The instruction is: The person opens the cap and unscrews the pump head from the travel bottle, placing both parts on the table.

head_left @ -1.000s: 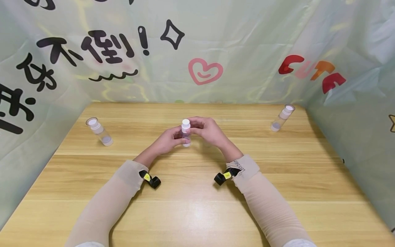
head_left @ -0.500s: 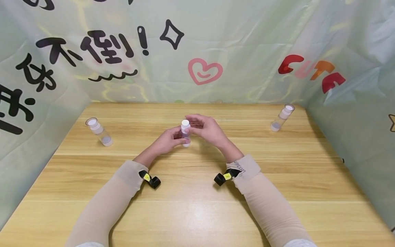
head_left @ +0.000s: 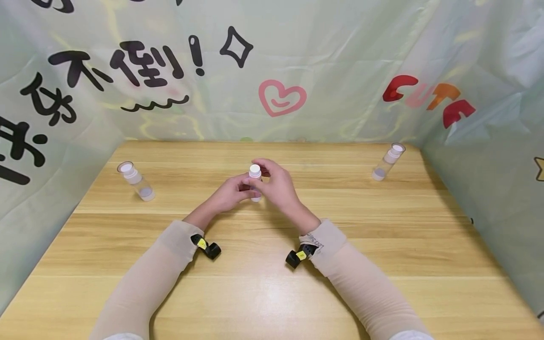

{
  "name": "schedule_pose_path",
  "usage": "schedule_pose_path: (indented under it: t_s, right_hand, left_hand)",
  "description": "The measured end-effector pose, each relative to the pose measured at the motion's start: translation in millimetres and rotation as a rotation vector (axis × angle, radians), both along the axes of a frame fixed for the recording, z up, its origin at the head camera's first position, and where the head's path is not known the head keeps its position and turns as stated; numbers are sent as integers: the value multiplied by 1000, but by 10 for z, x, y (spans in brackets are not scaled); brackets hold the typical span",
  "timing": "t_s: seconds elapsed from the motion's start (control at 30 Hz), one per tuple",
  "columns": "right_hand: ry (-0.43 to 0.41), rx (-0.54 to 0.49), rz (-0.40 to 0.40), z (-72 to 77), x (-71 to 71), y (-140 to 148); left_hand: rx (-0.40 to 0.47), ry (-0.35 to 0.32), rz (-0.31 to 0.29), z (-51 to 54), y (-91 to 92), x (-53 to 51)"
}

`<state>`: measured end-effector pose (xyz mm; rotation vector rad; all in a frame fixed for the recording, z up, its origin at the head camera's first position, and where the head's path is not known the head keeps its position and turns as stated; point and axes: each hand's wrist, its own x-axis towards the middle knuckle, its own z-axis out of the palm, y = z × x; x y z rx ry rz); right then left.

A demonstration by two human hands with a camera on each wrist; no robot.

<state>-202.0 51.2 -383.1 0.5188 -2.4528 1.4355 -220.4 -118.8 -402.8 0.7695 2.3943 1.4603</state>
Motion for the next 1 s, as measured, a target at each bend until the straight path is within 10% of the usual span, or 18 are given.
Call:
schedule_pose_path:
  t_s: [0.33, 1.0]
  right_hand:
    - [-4, 25, -52, -48, 6, -32]
    - [-151, -70, 172, -31, -139, 184]
  left_hand:
    - [26, -3, 0, -317, -32, -203]
    - [57, -17, -32, -320, -51, -209]
